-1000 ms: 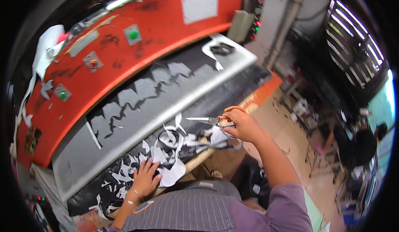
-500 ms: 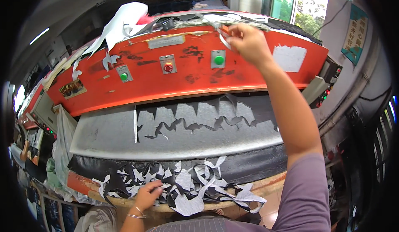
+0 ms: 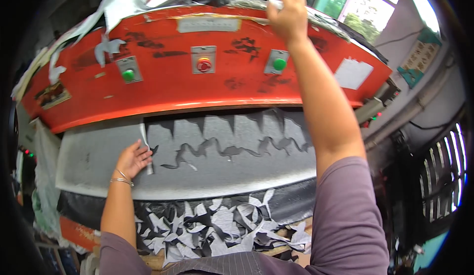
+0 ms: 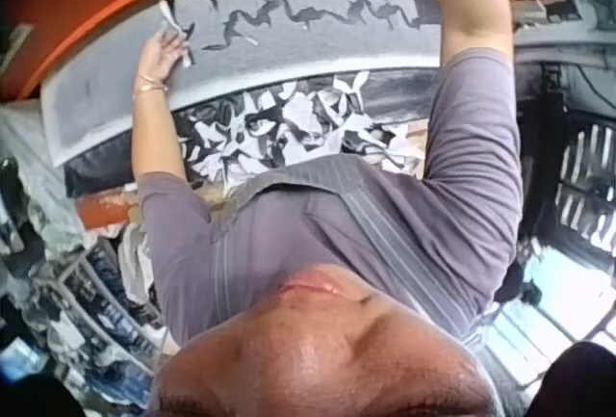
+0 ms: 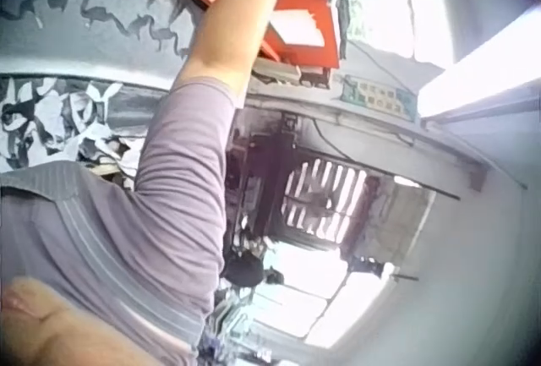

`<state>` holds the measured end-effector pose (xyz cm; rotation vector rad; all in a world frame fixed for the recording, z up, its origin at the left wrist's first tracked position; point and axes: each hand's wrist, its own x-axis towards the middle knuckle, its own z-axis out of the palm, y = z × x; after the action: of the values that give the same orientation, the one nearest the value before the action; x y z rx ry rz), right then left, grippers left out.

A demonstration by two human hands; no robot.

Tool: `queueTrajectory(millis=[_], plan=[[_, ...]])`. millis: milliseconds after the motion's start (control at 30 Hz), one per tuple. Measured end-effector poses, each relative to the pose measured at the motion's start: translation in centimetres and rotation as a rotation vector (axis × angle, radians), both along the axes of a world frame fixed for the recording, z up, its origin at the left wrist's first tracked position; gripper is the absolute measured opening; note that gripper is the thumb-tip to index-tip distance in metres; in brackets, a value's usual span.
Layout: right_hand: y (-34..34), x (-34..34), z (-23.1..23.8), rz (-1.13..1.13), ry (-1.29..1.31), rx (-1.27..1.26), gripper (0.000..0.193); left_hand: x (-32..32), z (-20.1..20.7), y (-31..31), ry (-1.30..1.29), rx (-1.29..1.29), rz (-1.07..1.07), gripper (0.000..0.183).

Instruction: Operating a hydraulic press with metal dies to cut shoe components from a sheet of material.

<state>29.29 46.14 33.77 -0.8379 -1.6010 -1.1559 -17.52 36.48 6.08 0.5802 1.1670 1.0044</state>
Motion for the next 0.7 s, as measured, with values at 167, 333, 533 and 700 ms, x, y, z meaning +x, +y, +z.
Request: queueTrajectory(millis=[167, 333, 533, 700], plan=[[-8.8, 5.0, -13.2, -0.180, -0.289, -0.687, 0.027, 1.6, -1.7, 7.1, 0.446, -0.019, -0.203, 0.035], [-16.0, 12.1, -25.6, -0.698, 0.441, -1.271, 0.049, 2.3, -4.3, 10.0, 1.257, 0.335, -0.400, 0.041], [-20.2, 15.2, -30.1, -0.814, 0.524, -1.248, 0.051, -1.6, -4.0, 7.4, 1.599, 0.619, -0.364, 0.026], [-19.0, 14.6, -27.2, -0.950, 0.449, -1.500, 0.034, -5.0, -3.5, 4.3, 1.667, 0.659, -0.360, 0.024]])
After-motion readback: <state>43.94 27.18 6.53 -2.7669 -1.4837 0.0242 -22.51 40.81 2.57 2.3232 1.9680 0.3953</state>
